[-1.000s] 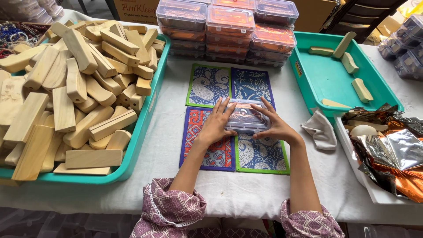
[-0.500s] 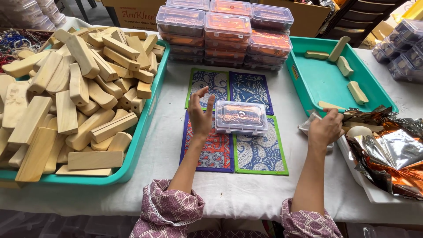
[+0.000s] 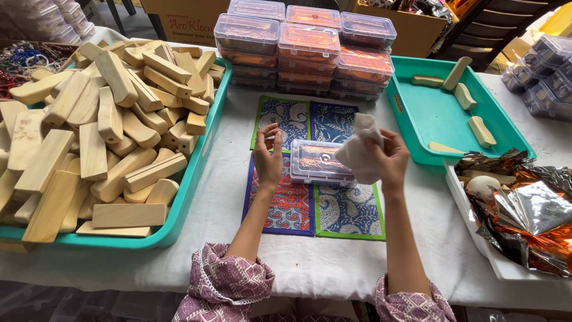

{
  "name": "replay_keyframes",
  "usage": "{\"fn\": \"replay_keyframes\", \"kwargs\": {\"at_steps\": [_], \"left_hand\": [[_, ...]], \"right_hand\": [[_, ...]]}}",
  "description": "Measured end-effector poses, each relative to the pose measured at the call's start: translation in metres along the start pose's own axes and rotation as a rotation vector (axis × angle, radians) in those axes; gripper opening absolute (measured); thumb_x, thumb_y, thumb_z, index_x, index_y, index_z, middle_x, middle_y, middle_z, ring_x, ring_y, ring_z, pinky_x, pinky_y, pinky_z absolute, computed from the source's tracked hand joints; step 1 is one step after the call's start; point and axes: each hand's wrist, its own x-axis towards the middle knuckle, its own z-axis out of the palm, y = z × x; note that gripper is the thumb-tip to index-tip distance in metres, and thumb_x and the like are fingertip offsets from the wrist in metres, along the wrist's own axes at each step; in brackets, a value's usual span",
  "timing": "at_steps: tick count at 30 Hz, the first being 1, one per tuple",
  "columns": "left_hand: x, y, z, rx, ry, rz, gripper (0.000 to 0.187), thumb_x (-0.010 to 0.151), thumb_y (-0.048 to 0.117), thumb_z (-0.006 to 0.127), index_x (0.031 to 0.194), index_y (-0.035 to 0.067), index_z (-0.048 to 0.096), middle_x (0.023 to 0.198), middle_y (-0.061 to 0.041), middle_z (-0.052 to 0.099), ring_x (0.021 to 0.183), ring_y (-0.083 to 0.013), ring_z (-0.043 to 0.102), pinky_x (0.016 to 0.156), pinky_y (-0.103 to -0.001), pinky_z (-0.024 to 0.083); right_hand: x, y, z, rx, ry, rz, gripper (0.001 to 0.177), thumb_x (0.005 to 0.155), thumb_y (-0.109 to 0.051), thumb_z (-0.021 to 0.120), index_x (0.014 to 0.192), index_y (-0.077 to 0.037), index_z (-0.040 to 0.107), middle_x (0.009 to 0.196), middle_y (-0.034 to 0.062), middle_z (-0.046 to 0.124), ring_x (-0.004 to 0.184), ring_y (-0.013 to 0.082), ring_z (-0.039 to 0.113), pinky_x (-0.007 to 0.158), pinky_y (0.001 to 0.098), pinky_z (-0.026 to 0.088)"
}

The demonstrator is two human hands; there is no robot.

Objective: The person opens a plastic container, removes a cloth, and places a wooden block wrapped in foil into the container before closing it. They then pick up a wooden block, wipe it with a cloth, and wrap it in foil.

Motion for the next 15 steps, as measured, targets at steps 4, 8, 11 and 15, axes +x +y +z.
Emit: {"fn": "replay_keyframes", "kwargs": {"at_steps": [4, 8, 11, 15], "left_hand": [[-0.003, -0.004, 0.002, 0.036, -0.060, -0.037, 0.031, 0.104, 0.028, 0.057, 0.128, 0.010, 0.063, 0.115, -0.005, 0.073, 0.101, -0.0159, 0.072, 0.087, -0.031, 0.062], [-0.005, -0.011, 0.008, 0.075, -0.119, -0.087, 0.034, 0.103, 0.027, 0.056, 0.132, 0.010, 0.061, 0.119, -0.006, 0.071, 0.103, -0.0171, 0.072, 0.087, -0.031, 0.063], [-0.010, -0.026, 0.017, 0.154, -0.198, -0.063, 0.040, 0.103, 0.024, 0.056, 0.139, 0.008, 0.055, 0.129, -0.012, 0.066, 0.112, -0.0226, 0.068, 0.088, -0.034, 0.062], [-0.017, -0.037, 0.026, 0.239, -0.305, -0.093, 0.045, 0.102, 0.022, 0.054, 0.145, 0.008, 0.053, 0.139, -0.015, 0.063, 0.122, -0.0293, 0.065, 0.100, -0.041, 0.055]], "right_hand": [[-0.018, -0.007, 0.027, -0.695, -0.035, -0.458, 0.054, 0.099, -0.031, 0.070, 0.144, -0.004, 0.055, 0.147, 0.0196, 0.056, 0.133, 0.0348, 0.055, 0.110, 0.0505, 0.048], [-0.020, 0.026, 0.030, -0.997, -0.304, -0.407, 0.046, 0.108, -0.044, 0.045, 0.148, -0.025, 0.053, 0.166, 0.0036, 0.041, 0.150, 0.0248, 0.041, 0.129, 0.0572, 0.022], [-0.024, 0.028, 0.033, -1.055, -0.587, -0.241, 0.061, 0.104, -0.055, 0.029, 0.157, -0.026, 0.036, 0.168, -0.0010, 0.026, 0.156, 0.0239, 0.016, 0.125, 0.0548, 0.004], [-0.019, 0.031, 0.041, -1.186, -0.654, -0.164, 0.064, 0.103, -0.055, 0.017, 0.162, -0.031, 0.022, 0.170, -0.0064, 0.015, 0.157, 0.0166, 0.003, 0.127, 0.0534, -0.006]]}}
